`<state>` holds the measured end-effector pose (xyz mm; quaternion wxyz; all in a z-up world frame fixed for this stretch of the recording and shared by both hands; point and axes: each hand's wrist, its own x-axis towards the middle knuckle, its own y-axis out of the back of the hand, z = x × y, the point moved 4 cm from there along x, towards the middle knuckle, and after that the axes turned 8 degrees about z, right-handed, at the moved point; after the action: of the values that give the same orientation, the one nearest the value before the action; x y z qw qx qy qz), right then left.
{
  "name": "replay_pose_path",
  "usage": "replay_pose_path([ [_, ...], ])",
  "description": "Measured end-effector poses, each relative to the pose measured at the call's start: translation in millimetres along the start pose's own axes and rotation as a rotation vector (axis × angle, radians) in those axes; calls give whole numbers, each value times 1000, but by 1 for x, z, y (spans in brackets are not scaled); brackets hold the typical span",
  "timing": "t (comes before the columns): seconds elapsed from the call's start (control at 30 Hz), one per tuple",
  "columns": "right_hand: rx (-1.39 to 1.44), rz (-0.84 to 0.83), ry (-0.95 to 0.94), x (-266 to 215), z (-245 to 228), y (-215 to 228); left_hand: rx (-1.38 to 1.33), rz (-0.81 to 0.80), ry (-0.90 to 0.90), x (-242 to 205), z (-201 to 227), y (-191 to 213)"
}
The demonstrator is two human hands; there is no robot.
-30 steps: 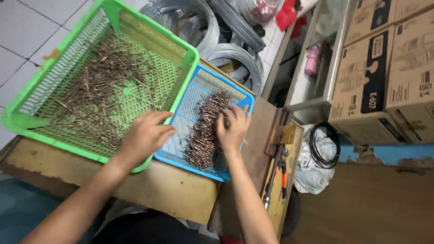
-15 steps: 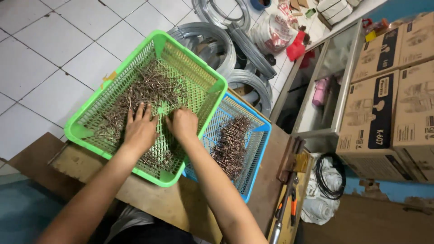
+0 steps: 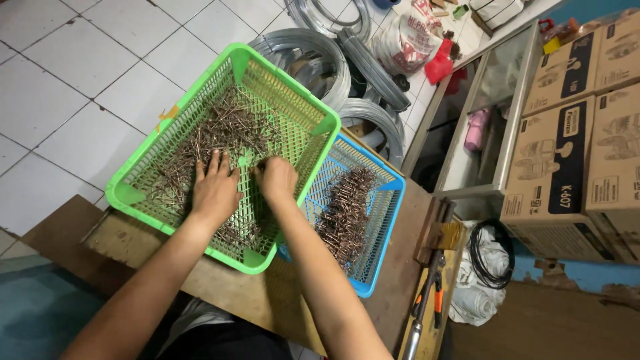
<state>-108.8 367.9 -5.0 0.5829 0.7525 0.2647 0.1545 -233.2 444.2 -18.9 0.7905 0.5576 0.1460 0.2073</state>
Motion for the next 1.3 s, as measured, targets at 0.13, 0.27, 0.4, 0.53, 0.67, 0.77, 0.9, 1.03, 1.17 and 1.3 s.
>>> replay_pose_path([
  [0.13,20,3,-117,7,10,-31,-51,9,16,0,-3,-4],
  [0.27,44,-13,-155,-2,0,-18,-48,16,18,-1,-3,-4],
  [0.4,-11,-60,-130,2,-8,-8,-47,10,20,2,-3,-4],
  [0.53,-54,-107,-102,2,-3,-6,-96,26,49,3,-5,-4],
  [0.67,27,-285,-50,-2,10,-12,-75,26,20,1,-8,-7],
  [0.77,105,-242,61,-7,18,23,-137,40,27,2,-10,5],
  [0.9,423,-114,174,-38,28,100,-458,208,-67,5,-14,15],
  [1.03,482,-16,162,-66,63,137,-728,262,-192,-5,35,58],
  [1.17,530,94,107,-88,116,149,-743,269,-411,-2,81,40],
  [1.3,581,155,25,-116,179,146,-776,238,-549,-3,142,19],
])
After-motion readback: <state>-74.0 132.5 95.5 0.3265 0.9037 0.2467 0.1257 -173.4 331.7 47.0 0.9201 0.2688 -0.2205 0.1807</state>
